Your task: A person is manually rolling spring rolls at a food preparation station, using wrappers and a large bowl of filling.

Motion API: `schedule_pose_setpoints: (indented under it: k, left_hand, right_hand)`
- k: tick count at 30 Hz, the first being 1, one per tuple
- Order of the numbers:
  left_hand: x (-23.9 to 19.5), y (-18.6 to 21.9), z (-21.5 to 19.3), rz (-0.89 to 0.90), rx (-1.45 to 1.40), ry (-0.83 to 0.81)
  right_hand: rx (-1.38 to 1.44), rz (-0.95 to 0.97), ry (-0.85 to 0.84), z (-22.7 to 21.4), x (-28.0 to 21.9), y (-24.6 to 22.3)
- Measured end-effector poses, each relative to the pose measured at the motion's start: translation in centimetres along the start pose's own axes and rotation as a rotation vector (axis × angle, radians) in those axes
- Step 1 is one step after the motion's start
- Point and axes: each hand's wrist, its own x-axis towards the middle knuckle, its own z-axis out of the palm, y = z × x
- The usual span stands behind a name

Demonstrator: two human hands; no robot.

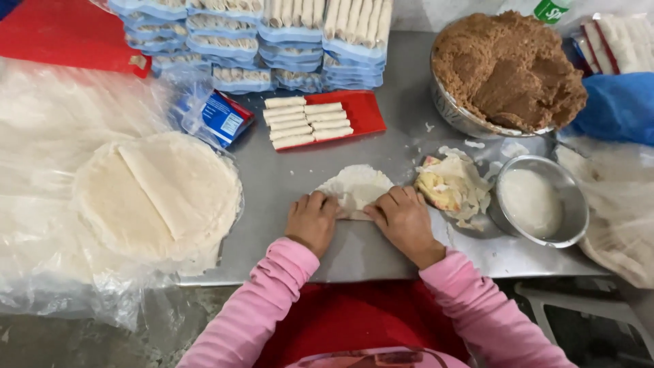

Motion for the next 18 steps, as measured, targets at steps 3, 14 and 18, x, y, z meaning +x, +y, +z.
schedule_pose_setpoints:
  k: [3,14,18]
  left_hand:
    - [0.8,0.0,-3.5,-0.006,0.062,-0.041]
    - [2.9,-2.8,-4.8,0.284,0.039,-0.249]
    - [-1.6,-2.5,-6.0,0.433,0.019,-0.192]
  right_hand:
    - [-0.225,-0.067,0.005,-1.7,-0.1,-1.0]
    - [-0.509,-0.137,-0.382,-3.7,1.0,0.8]
    - [-0.512,-0.160,-0.342,-6.3,-3.3,-0.8]
